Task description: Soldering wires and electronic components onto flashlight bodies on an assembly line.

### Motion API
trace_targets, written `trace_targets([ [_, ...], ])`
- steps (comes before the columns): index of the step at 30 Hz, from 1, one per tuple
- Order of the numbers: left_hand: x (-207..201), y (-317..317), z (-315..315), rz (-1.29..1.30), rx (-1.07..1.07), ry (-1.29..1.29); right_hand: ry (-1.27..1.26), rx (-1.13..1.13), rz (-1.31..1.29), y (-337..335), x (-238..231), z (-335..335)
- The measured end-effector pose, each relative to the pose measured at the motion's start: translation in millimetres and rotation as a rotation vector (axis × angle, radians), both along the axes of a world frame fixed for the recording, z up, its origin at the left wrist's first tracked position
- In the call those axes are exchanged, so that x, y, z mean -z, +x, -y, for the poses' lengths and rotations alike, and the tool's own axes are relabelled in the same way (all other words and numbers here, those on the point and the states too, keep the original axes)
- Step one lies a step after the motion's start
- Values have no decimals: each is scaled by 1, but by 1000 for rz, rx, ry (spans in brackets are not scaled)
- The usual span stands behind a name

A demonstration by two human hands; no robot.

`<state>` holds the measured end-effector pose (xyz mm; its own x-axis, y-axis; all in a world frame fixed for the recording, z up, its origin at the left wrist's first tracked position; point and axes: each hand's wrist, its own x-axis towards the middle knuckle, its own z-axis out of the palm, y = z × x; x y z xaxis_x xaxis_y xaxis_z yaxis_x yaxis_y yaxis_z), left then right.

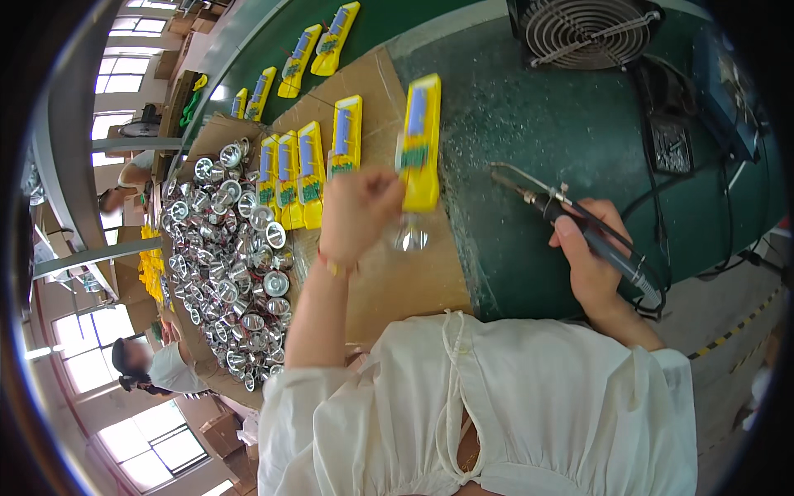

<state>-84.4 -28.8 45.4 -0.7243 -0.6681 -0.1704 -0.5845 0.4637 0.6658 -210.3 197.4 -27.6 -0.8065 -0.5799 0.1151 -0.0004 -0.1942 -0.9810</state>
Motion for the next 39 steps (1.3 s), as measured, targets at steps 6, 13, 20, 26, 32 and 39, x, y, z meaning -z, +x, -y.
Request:
trace_targets([
  [6, 17, -130, 151, -23, -186, -220, 66, -76, 84, 9, -5, 11],
  [13, -24, -71, 143, 161, 76, -558, 95, -36, 153, 4, -8, 3],
  [20, 7, -16, 62, 372, 66, -350, 76, -9, -24, 10, 3, 8],
  [26, 15, 40, 2, -218, -85, -447, 56, 54, -121, 12, 5, 9],
  [32, 3, 179, 26, -88, -766, -957, 141, 61, -146, 21, 2, 6],
  [39, 12, 217, 30, 226, -923, -1051, 77, -40, -182, 39, -17, 7],
])
